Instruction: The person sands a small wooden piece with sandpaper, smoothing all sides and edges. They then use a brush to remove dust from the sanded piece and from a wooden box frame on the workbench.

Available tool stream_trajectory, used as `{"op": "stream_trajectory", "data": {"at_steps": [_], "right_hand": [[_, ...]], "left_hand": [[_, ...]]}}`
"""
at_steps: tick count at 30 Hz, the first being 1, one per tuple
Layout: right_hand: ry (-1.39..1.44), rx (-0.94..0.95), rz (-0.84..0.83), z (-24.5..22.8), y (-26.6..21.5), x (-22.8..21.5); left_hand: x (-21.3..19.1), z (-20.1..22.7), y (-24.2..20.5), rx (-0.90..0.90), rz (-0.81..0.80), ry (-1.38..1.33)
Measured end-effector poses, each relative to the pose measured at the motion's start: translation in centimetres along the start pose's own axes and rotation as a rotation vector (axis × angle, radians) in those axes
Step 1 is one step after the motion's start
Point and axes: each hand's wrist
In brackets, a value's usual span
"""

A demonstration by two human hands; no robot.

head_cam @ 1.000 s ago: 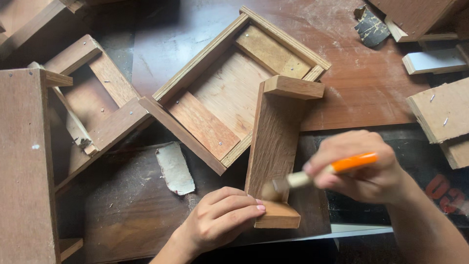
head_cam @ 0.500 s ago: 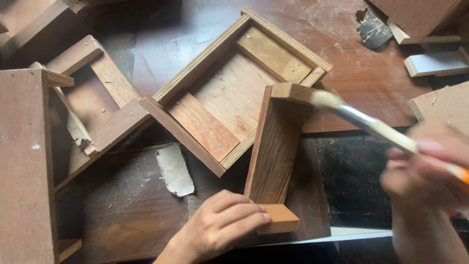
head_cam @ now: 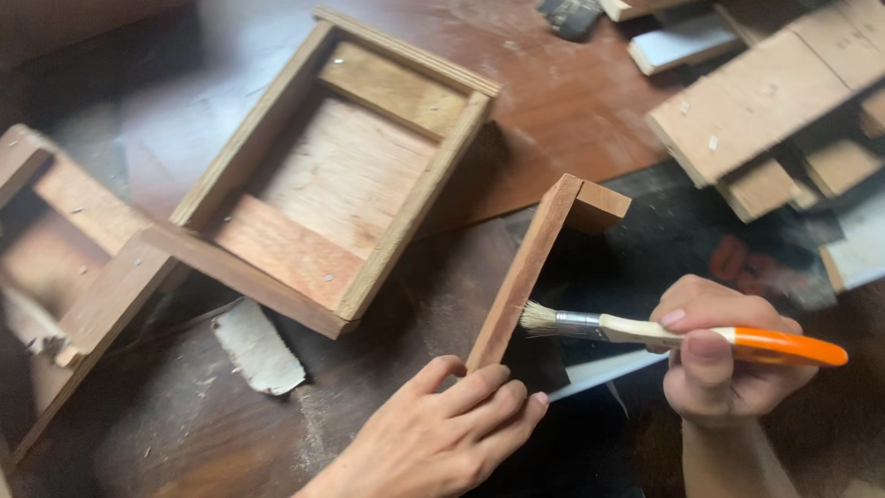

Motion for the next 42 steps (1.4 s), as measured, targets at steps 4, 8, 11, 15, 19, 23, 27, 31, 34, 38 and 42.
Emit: {"op": "stream_trajectory", "data": {"at_steps": [4, 8, 11, 15, 19, 23, 27, 31, 34, 38, 42], "right_hand": [[-0.048, 0.011, 0.045, -1.3, -2.3, -0.8], [-0.247, 0.075, -0.042, -2.4, -3.7, -1.5], [-0.258, 0.098, 0.061, -3.7, -4.0, -0.6], [-0.276, 0.027, 0.064, -5.2, -4.8, 2.3], [-0.394, -0.021, 0.062, -4.7, -4.7, 2.6], [-0.426, -0.053, 0.406, -3.7, -4.5, 0.8], [0.048, 0.292, -0.235, -4.2, -5.0, 0.8], [-0.342, 0.078, 0.379, -1.5, -2.9, 0.1], [-0.011, 0.01, 0.462, 0.0, -4.5, -1.1], [0.214, 0.148, -0.214, 1.6, -7.7, -1.4], [-0.303, -0.012, 0.346, 3.7, -6.3, -1.7]], "left_hand": [[2.6, 0.1, 0.7, 0.01, 0.221, -0.005], [4.0, 0.4, 0.7, -0.254, 0.525, -0.046], [4.6, 0.6, 0.7, -0.473, 0.661, -0.192], [5.5, 0.8, 0.3, -0.591, 0.61, -0.246], [6.3, 0.8, -0.1, -0.59, 0.61, -0.148], [6.8, 1.1, -0.2, -0.578, 0.582, -0.114], [6.8, 1.3, -0.3, -0.587, 0.594, -0.131], [6.4, 1.1, -0.2, -0.623, 0.615, -0.161], [6.2, 1.1, -0.2, -0.562, 0.62, -0.134], [6.1, 1.1, -0.4, -0.624, 0.63, -0.257], [6.4, 1.1, -0.8, -0.7, 0.63, -0.348]]}}
Point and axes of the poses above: each hand's wrist, its own y-axis towards the middle knuckle, its own x-axis out of the palm, z = x × y, and after that the axes turned 11 degrees about x, right-handed
